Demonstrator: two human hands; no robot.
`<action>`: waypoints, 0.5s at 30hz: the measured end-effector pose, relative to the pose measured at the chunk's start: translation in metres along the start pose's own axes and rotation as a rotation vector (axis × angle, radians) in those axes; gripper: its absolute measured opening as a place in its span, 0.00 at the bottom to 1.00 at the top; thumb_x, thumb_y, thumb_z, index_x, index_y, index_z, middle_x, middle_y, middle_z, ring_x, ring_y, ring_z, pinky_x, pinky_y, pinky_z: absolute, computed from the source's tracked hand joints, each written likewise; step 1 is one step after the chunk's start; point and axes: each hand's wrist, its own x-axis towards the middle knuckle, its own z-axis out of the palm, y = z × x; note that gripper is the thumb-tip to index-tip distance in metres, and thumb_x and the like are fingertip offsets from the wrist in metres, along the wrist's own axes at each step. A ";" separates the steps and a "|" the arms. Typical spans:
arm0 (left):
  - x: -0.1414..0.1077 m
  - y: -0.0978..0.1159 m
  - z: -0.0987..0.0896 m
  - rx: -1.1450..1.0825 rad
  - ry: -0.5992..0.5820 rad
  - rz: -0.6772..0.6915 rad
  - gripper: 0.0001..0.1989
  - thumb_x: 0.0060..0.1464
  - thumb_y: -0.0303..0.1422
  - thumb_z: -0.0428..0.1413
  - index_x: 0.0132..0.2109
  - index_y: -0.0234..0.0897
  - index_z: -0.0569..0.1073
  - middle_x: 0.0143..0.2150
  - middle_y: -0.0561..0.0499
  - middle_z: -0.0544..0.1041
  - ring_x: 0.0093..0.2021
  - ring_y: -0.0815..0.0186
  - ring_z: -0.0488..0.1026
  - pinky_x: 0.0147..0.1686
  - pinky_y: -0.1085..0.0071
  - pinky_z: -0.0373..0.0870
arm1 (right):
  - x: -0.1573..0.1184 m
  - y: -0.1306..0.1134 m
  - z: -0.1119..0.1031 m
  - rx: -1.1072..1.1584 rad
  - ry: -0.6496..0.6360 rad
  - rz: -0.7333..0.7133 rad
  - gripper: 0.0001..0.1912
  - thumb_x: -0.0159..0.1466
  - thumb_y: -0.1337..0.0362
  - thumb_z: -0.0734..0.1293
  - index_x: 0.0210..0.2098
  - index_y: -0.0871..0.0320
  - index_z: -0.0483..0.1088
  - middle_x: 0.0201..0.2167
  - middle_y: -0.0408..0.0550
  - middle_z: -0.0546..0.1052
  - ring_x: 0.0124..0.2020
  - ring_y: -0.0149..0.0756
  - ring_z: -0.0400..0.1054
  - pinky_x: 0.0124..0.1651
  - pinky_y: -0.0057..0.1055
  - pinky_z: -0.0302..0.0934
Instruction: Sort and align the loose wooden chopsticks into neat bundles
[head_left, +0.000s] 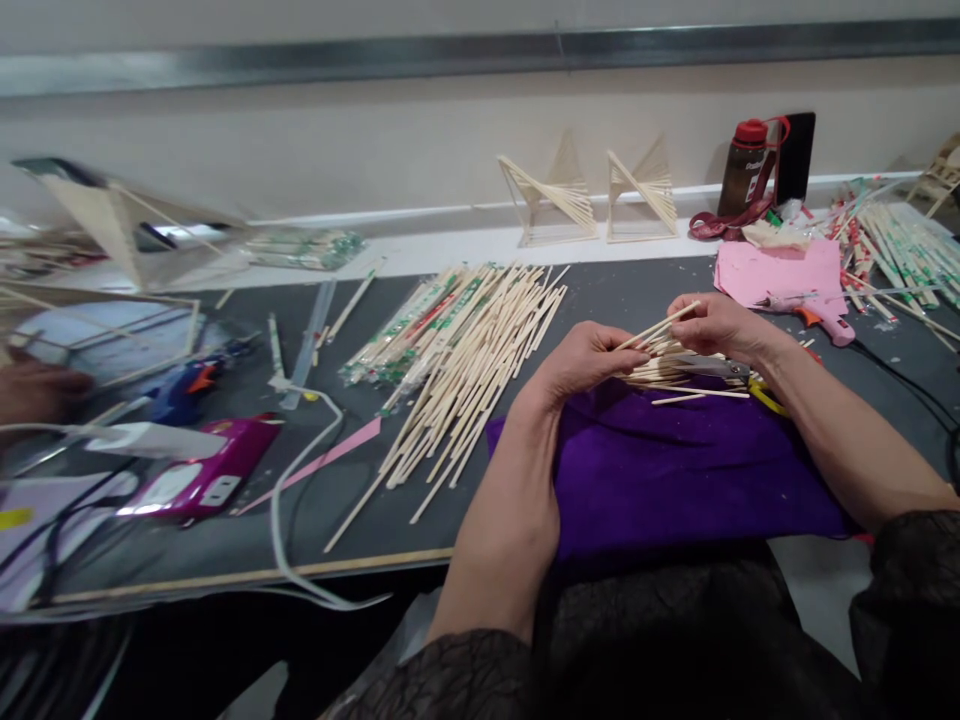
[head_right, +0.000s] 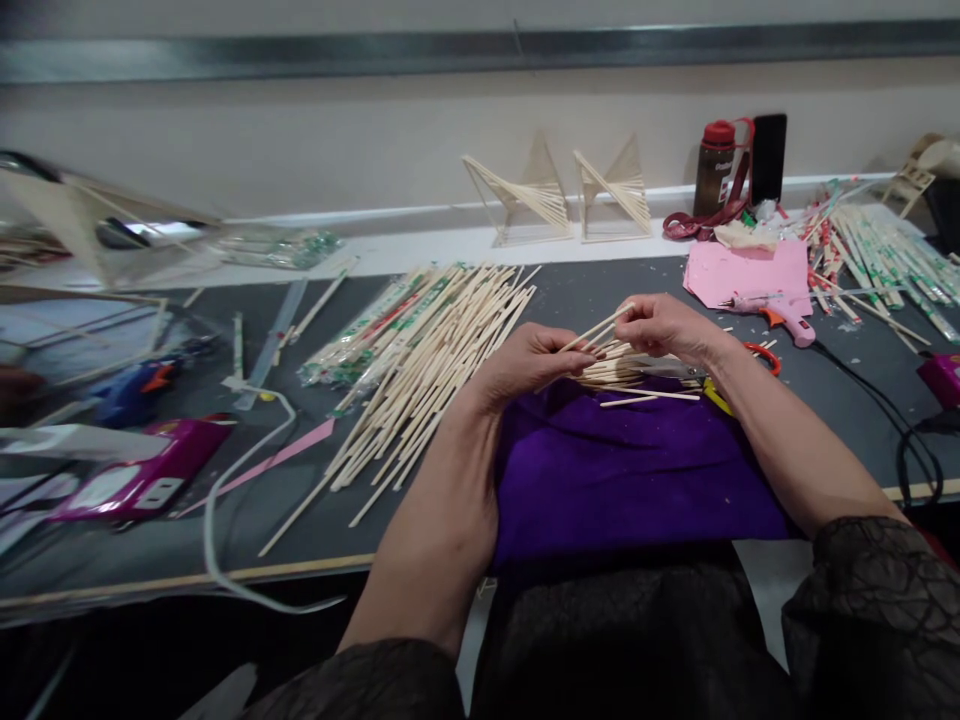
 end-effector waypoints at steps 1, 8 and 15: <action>0.000 -0.001 0.000 0.013 -0.003 0.003 0.12 0.48 0.38 0.58 0.31 0.32 0.79 0.22 0.54 0.70 0.23 0.75 0.61 0.23 0.76 0.55 | 0.000 0.000 0.000 0.012 -0.014 0.013 0.07 0.55 0.66 0.69 0.29 0.58 0.65 0.18 0.37 0.60 0.17 0.22 0.48 0.19 0.26 0.37; 0.005 -0.008 -0.001 -0.008 -0.017 0.025 0.12 0.48 0.39 0.58 0.30 0.33 0.79 0.22 0.55 0.69 0.23 0.74 0.61 0.25 0.76 0.57 | 0.001 0.001 -0.001 0.132 -0.110 0.033 0.09 0.57 0.64 0.69 0.28 0.58 0.62 0.17 0.34 0.56 0.16 0.20 0.43 0.19 0.25 0.36; 0.005 -0.008 -0.002 0.003 0.021 0.003 0.14 0.47 0.40 0.58 0.33 0.33 0.80 0.22 0.54 0.70 0.22 0.74 0.61 0.23 0.76 0.56 | 0.001 -0.003 0.005 0.110 -0.060 0.032 0.08 0.55 0.67 0.68 0.29 0.58 0.62 0.17 0.34 0.56 0.16 0.20 0.41 0.18 0.24 0.34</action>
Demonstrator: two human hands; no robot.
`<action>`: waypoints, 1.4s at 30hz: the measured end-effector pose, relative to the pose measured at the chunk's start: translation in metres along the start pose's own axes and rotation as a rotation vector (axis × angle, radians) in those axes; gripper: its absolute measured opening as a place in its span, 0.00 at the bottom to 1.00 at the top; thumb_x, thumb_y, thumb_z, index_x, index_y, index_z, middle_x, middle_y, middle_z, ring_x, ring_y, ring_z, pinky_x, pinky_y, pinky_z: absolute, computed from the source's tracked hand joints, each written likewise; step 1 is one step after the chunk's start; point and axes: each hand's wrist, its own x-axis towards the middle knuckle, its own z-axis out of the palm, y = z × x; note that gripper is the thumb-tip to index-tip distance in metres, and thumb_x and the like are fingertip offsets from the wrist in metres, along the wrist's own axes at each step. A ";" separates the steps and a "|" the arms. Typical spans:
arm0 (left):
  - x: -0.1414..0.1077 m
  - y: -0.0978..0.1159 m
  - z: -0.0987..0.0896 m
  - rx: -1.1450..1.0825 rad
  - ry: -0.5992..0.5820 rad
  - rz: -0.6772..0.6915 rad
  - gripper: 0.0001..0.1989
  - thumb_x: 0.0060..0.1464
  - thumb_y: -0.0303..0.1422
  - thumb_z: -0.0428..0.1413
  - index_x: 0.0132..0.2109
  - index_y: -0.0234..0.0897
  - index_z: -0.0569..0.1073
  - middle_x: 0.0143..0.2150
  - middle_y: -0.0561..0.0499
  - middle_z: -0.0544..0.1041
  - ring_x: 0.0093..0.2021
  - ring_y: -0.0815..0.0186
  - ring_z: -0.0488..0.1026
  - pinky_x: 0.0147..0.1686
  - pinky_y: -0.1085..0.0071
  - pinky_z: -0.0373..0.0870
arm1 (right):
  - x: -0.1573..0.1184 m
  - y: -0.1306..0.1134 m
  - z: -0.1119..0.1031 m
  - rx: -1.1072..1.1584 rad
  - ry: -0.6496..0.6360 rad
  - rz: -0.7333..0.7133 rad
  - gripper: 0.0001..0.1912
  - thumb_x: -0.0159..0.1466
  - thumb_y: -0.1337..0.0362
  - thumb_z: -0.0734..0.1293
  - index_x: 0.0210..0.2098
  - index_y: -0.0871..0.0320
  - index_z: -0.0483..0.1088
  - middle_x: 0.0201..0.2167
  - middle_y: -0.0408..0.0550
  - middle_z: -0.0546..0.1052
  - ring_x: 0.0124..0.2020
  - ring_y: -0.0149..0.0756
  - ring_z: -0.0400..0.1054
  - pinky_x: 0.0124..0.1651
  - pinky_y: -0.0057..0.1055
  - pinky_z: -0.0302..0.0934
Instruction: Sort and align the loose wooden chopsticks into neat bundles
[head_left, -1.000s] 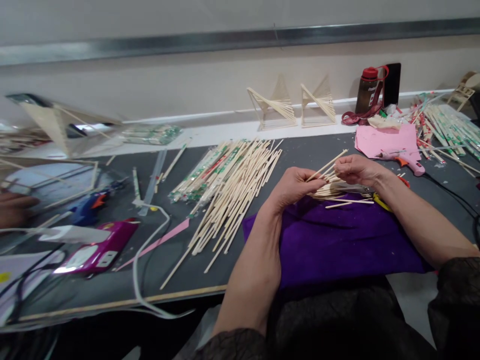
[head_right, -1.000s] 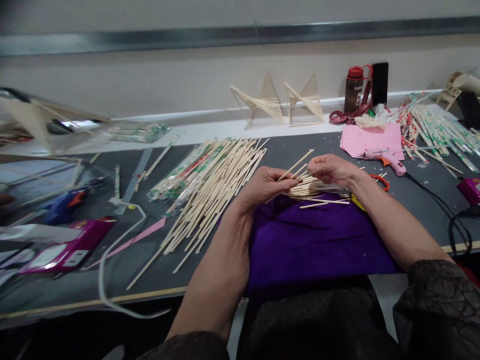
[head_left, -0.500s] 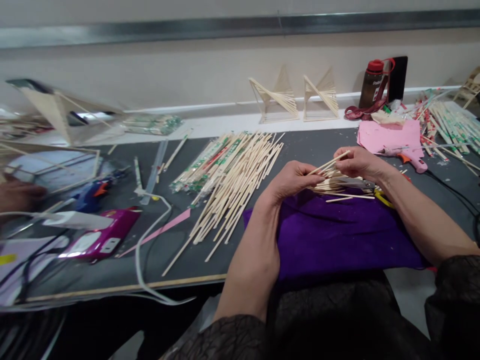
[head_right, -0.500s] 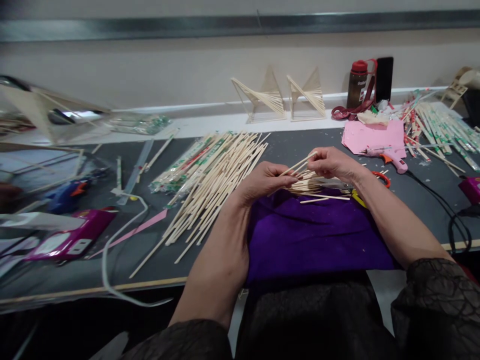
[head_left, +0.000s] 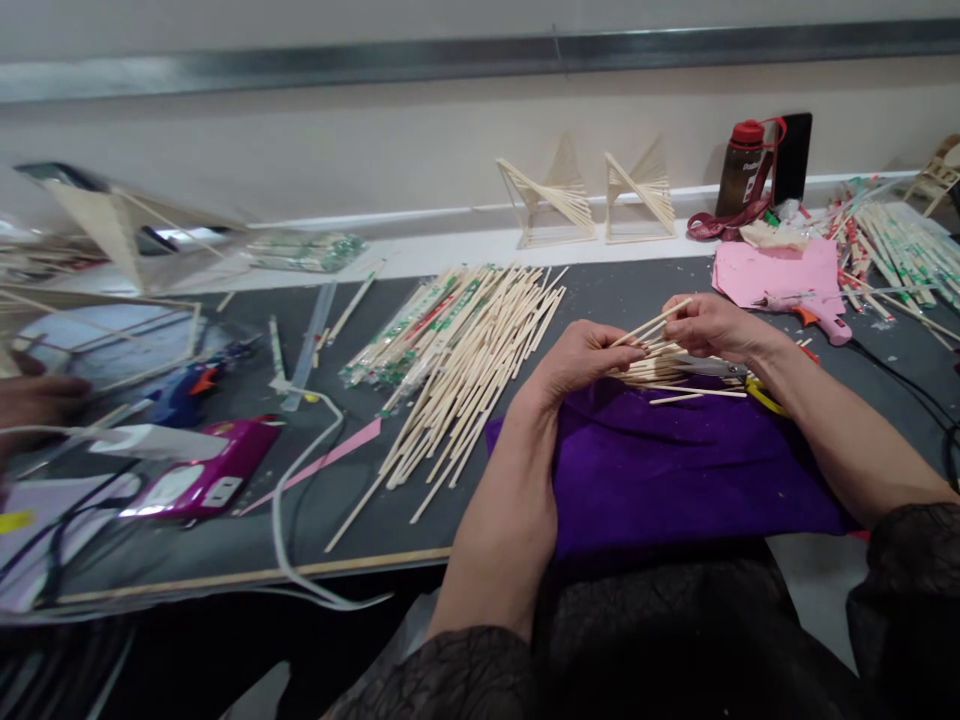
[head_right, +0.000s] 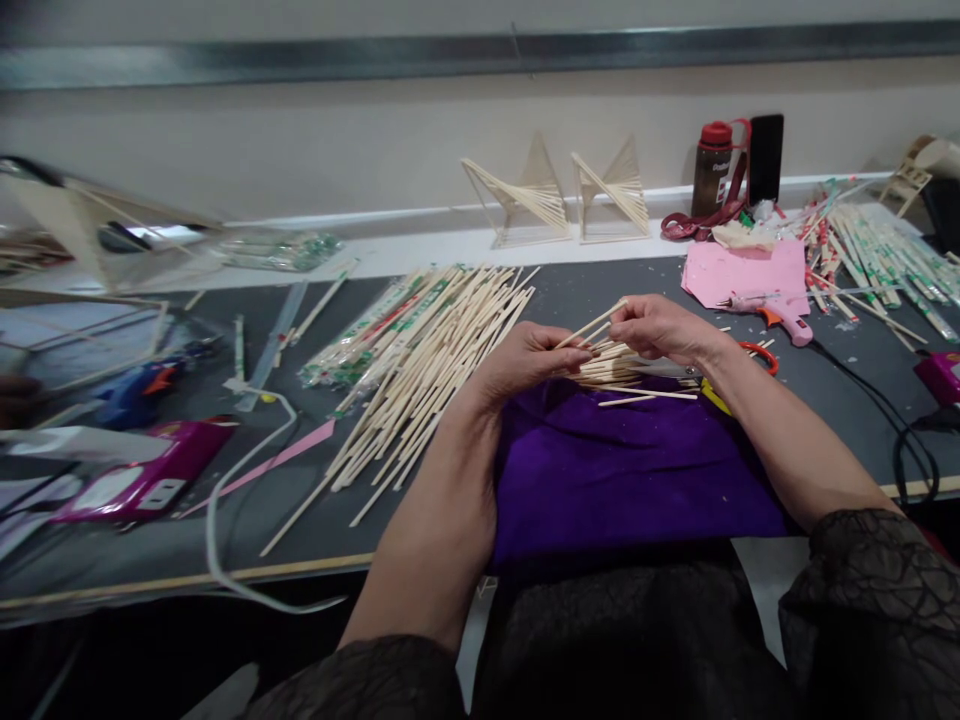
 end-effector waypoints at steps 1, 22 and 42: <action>0.000 0.000 0.000 0.017 0.002 -0.001 0.14 0.47 0.40 0.58 0.33 0.33 0.80 0.22 0.54 0.70 0.22 0.74 0.61 0.23 0.76 0.55 | 0.000 -0.001 0.002 -0.021 0.015 0.006 0.08 0.54 0.68 0.68 0.28 0.58 0.62 0.17 0.34 0.56 0.16 0.20 0.41 0.18 0.24 0.34; 0.005 0.012 0.018 -0.094 0.224 -0.192 0.13 0.43 0.37 0.59 0.19 0.33 0.71 0.16 0.55 0.64 0.19 0.74 0.56 0.22 0.72 0.51 | 0.016 0.010 0.005 -0.697 0.681 -0.343 0.06 0.58 0.67 0.63 0.28 0.56 0.58 0.25 0.42 0.64 0.27 0.30 0.57 0.33 0.29 0.51; 0.008 0.006 0.018 -0.670 0.288 -0.245 0.17 0.39 0.36 0.66 0.36 0.31 0.77 0.21 0.55 0.71 0.15 0.80 0.54 0.15 0.77 0.43 | 0.013 0.005 -0.009 0.488 0.292 0.090 0.11 0.62 0.68 0.56 0.27 0.62 0.67 0.19 0.43 0.66 0.13 0.22 0.51 0.11 0.20 0.36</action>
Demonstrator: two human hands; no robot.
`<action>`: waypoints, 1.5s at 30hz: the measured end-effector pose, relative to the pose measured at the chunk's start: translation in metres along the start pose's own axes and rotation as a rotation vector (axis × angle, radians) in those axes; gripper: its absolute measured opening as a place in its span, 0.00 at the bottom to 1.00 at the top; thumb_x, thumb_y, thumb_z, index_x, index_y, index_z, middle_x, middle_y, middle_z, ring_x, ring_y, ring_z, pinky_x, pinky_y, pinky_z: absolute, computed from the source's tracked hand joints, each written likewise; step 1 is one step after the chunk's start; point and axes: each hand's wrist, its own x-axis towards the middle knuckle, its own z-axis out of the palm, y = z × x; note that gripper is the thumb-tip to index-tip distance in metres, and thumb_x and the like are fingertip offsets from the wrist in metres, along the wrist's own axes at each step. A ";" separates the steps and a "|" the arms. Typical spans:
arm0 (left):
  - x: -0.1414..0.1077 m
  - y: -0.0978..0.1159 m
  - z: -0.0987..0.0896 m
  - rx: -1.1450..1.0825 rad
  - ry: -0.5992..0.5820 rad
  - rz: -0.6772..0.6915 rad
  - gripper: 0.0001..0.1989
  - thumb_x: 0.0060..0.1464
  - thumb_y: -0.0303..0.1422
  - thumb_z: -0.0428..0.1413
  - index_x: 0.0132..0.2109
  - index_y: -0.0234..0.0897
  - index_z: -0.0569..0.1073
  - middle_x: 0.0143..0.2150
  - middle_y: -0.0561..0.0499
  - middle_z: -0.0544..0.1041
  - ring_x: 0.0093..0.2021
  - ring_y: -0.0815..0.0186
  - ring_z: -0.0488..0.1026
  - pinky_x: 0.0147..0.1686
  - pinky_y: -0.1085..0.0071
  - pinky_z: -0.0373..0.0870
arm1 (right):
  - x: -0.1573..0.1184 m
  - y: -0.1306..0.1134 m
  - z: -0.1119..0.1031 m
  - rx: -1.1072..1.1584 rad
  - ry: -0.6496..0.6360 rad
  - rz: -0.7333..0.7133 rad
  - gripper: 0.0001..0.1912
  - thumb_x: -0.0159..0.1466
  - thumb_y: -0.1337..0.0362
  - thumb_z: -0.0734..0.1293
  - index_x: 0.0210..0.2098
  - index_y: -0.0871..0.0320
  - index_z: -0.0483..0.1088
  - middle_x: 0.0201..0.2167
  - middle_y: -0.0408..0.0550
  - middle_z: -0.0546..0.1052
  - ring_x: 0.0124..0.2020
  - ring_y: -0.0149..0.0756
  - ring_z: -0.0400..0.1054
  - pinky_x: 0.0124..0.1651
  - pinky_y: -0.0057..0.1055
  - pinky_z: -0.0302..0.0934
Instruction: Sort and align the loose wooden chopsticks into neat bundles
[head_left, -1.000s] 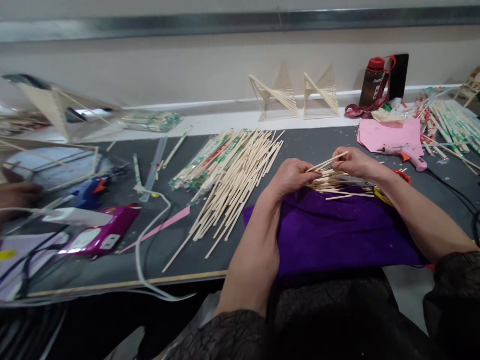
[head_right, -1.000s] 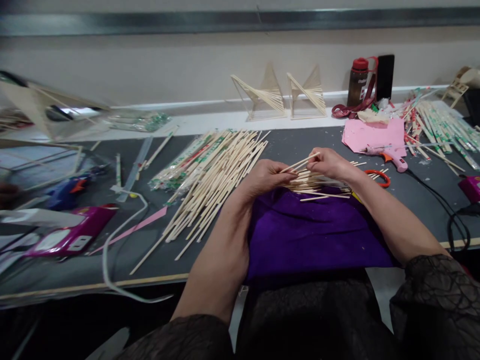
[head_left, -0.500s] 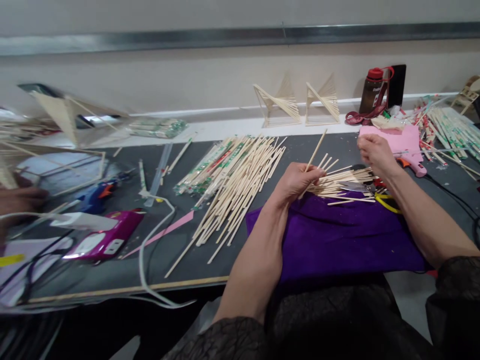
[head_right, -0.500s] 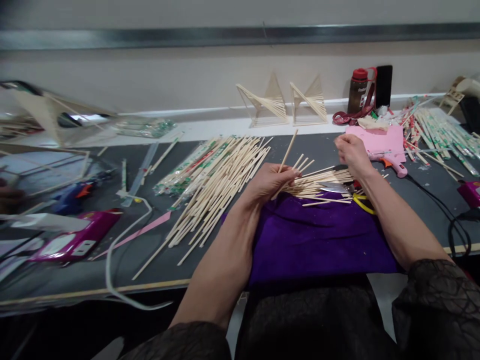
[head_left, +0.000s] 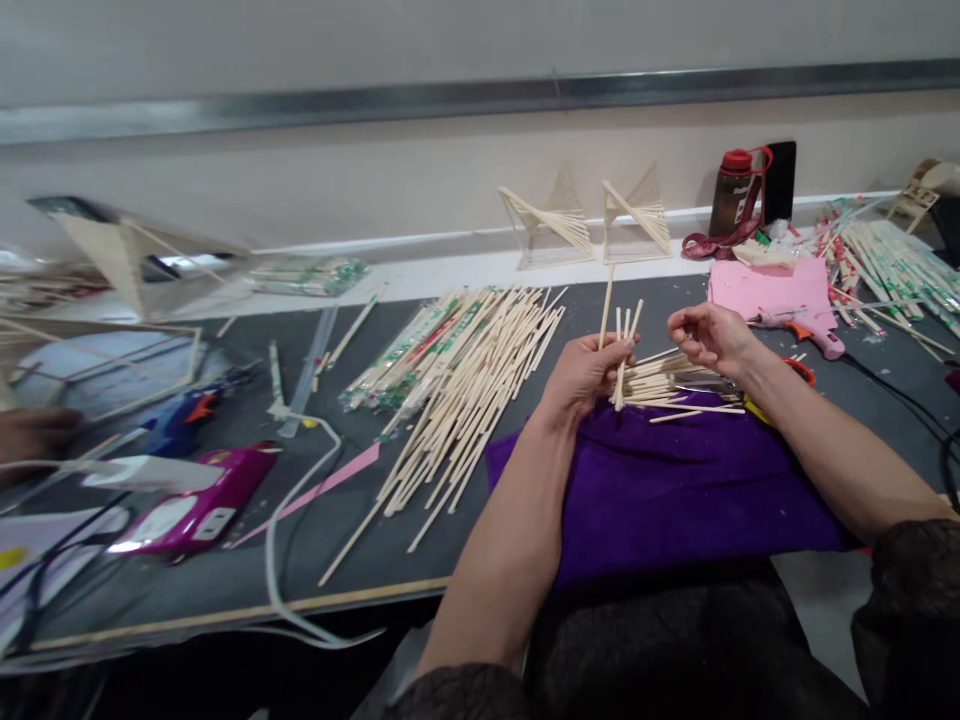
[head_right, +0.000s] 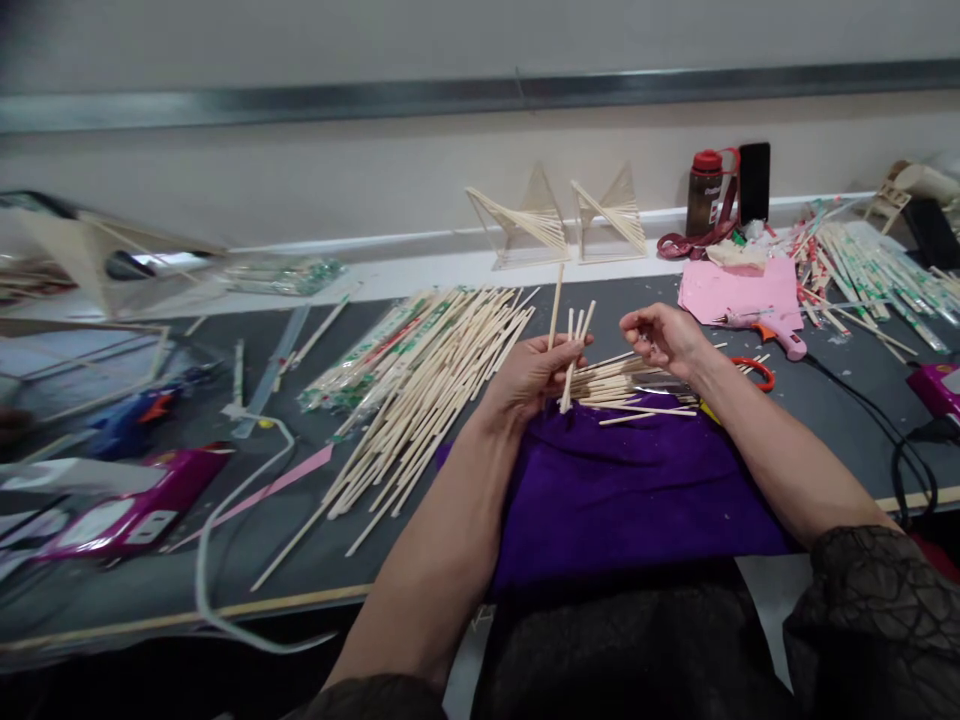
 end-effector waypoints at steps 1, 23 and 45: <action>0.001 0.000 0.000 -0.040 -0.013 -0.010 0.17 0.39 0.35 0.66 0.37 0.31 0.77 0.21 0.55 0.71 0.15 0.80 0.54 0.14 0.78 0.42 | 0.000 0.000 0.000 0.001 -0.012 0.012 0.14 0.64 0.66 0.55 0.26 0.62 0.66 0.18 0.43 0.65 0.13 0.22 0.50 0.11 0.20 0.35; -0.001 0.004 0.003 -0.092 0.046 0.055 0.06 0.48 0.27 0.61 0.35 0.30 0.76 0.21 0.54 0.72 0.13 0.81 0.60 0.11 0.81 0.44 | 0.017 0.004 -0.001 -1.620 0.167 -0.273 0.10 0.56 0.70 0.66 0.34 0.64 0.80 0.31 0.51 0.80 0.32 0.34 0.70 0.34 0.26 0.56; -0.002 0.003 0.004 -0.115 0.060 0.014 0.14 0.40 0.33 0.66 0.35 0.30 0.77 0.21 0.55 0.71 0.13 0.81 0.57 0.12 0.81 0.47 | 0.055 -0.131 -0.058 -0.864 0.675 -0.452 0.11 0.61 0.77 0.59 0.27 0.63 0.68 0.21 0.45 0.70 0.17 0.23 0.56 0.20 0.22 0.49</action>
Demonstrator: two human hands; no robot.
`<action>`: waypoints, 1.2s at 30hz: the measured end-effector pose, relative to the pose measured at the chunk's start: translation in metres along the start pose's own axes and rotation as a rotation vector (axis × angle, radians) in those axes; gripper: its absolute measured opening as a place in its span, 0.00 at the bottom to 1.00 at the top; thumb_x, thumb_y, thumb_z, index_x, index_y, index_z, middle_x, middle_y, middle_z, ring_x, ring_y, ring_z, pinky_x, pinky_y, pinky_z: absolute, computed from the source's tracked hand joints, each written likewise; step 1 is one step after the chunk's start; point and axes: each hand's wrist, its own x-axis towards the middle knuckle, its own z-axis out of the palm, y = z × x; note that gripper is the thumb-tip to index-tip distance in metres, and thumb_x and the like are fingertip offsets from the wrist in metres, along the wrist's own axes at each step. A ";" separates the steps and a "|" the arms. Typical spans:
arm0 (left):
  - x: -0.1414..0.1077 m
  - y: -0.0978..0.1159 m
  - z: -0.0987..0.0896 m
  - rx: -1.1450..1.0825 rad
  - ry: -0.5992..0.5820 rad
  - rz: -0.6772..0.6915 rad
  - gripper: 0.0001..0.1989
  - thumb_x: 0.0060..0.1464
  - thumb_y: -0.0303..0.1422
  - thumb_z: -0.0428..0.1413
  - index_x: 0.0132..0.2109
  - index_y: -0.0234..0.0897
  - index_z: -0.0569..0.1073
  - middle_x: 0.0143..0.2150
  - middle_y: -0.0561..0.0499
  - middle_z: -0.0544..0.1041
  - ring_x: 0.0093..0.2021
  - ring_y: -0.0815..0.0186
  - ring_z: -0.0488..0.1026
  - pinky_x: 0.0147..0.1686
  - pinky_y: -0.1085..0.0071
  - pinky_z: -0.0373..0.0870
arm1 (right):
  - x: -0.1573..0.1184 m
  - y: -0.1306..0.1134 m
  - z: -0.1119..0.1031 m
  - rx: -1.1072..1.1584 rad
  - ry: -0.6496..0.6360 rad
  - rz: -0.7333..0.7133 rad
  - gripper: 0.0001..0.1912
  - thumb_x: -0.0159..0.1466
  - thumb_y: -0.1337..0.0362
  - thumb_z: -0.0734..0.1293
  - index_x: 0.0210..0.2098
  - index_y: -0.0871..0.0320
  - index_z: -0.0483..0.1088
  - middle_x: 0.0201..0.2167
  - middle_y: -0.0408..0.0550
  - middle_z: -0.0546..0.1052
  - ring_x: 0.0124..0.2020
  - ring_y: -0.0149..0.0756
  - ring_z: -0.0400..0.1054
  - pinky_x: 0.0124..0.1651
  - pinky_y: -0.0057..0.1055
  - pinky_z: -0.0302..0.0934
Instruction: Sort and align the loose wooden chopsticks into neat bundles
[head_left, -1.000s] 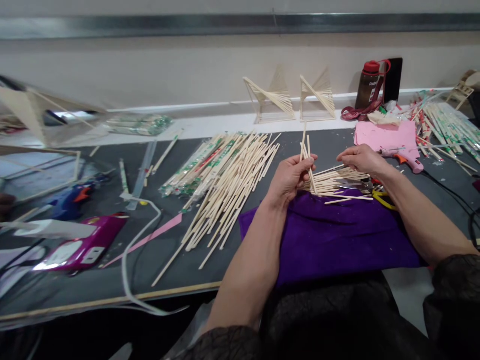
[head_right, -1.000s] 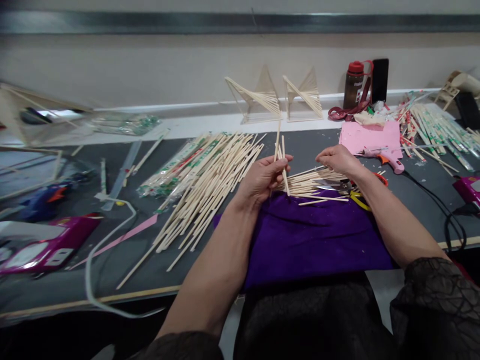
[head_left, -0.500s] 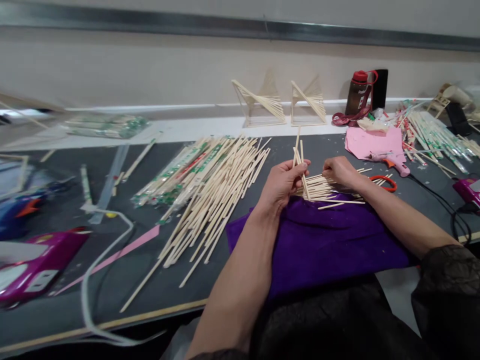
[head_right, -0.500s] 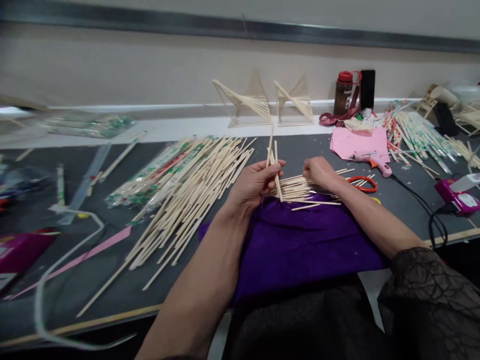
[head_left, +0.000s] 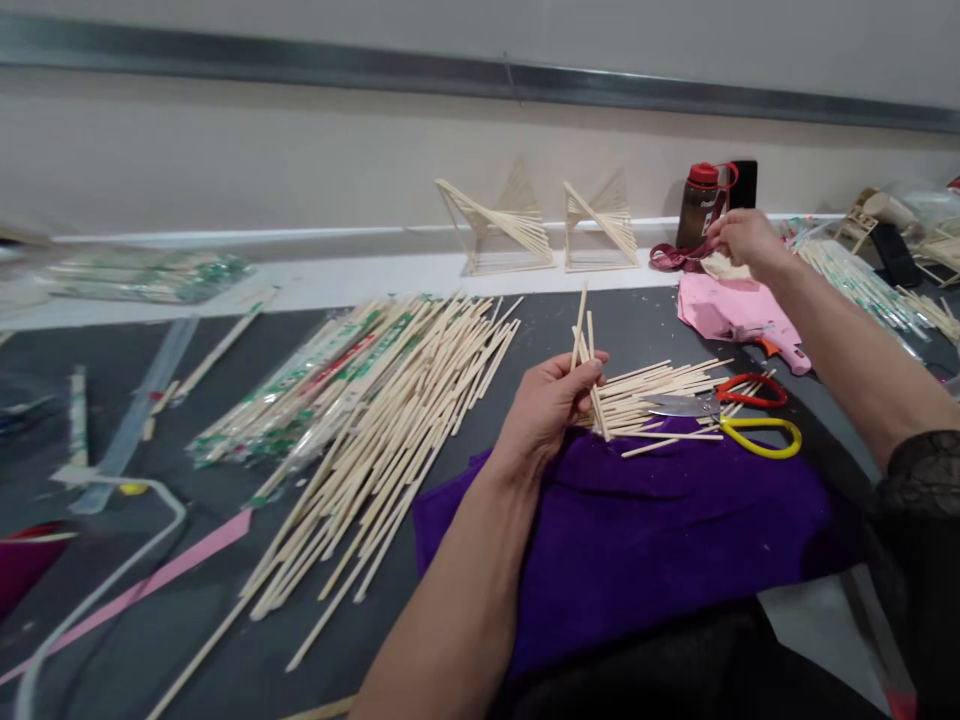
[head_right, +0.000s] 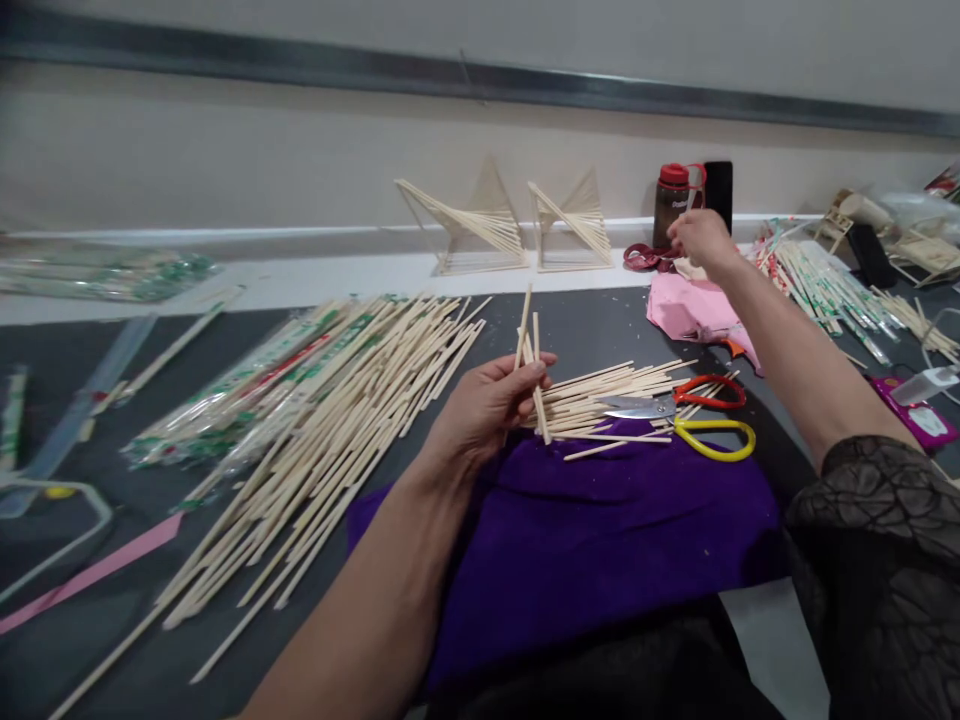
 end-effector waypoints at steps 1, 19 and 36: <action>0.000 0.000 0.000 -0.003 0.006 -0.005 0.14 0.40 0.33 0.66 0.35 0.30 0.77 0.22 0.55 0.72 0.14 0.81 0.58 0.11 0.81 0.46 | 0.015 0.004 -0.005 -0.088 0.075 -0.036 0.11 0.61 0.78 0.58 0.27 0.64 0.70 0.22 0.47 0.71 0.19 0.24 0.59 0.23 0.23 0.53; 0.003 0.007 0.003 -0.265 0.158 -0.058 0.02 0.52 0.25 0.57 0.32 0.30 0.75 0.25 0.52 0.73 0.18 0.79 0.66 0.08 0.85 0.45 | -0.003 0.029 0.001 -0.222 -0.088 -0.265 0.10 0.62 0.66 0.65 0.29 0.66 0.74 0.18 0.48 0.71 0.19 0.28 0.66 0.24 0.25 0.59; 0.008 0.004 -0.008 -0.192 0.144 0.094 0.08 0.53 0.33 0.60 0.32 0.30 0.73 0.18 0.57 0.66 0.16 0.80 0.59 0.11 0.82 0.44 | -0.184 -0.017 0.083 0.150 -0.713 0.081 0.11 0.63 0.65 0.61 0.26 0.59 0.68 0.18 0.40 0.68 0.14 0.23 0.59 0.17 0.23 0.45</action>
